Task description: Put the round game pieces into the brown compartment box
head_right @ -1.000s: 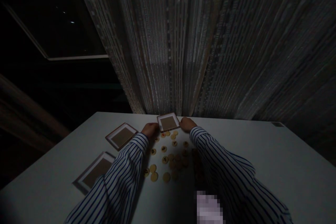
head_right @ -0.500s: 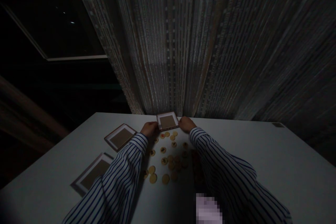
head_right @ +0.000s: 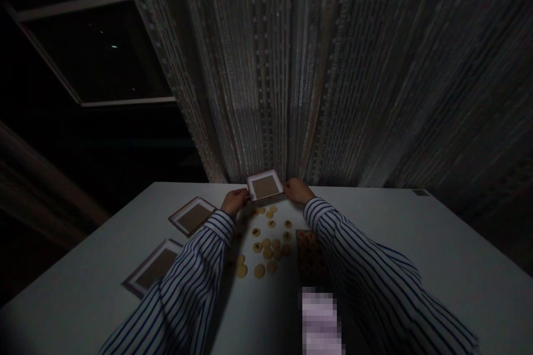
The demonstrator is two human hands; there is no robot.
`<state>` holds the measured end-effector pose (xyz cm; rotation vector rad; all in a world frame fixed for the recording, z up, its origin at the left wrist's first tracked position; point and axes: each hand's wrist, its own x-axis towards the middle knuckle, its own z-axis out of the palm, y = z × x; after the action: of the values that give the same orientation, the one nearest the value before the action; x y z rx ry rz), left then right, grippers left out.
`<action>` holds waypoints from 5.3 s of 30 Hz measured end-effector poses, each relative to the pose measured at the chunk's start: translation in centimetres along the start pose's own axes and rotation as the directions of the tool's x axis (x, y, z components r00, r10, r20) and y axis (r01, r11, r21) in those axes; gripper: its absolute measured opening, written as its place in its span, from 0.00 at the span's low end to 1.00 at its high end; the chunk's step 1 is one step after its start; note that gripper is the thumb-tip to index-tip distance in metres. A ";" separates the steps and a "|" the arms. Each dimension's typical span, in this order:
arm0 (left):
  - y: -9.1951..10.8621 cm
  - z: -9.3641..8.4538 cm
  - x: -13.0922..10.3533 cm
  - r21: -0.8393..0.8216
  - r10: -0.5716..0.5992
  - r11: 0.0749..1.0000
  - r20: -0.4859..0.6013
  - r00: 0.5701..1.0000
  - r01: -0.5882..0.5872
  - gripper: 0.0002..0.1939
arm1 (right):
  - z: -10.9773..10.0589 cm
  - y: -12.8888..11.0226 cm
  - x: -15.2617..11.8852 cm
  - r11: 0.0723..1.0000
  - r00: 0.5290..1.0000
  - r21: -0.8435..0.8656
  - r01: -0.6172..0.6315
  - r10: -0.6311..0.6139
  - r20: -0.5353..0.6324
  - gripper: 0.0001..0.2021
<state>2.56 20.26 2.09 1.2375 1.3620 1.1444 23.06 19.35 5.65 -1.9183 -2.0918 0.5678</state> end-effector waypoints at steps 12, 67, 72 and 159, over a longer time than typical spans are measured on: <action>3.0 1.3 -4.4 -0.055 0.049 0.997 -0.003 0.999 -0.049 0.10 | -1.9 0.5 -5.3 0.996 0.973 0.013 0.084 -0.079 -0.216 0.14; -3.3 8.1 -16.0 -0.112 0.263 0.958 -0.006 0.965 -0.262 0.20 | 6.2 9.7 -19.2 0.956 0.698 0.211 0.205 0.009 -0.716 0.14; -3.3 8.0 -16.3 -0.143 0.276 0.953 0.048 0.960 -0.267 0.26 | 6.0 9.5 -19.3 0.954 0.673 0.219 0.207 0.023 -0.740 0.13; -4.4 6.9 -15.5 -0.310 0.149 0.942 0.045 0.988 -0.128 0.25 | 4.4 8.5 -19.7 0.714 0.737 0.643 0.277 0.272 -0.619 0.15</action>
<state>9.63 4.91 -2.39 1.1463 1.0121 1.3431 30.86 -0.17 -0.49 -1.3437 -1.1370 0.4569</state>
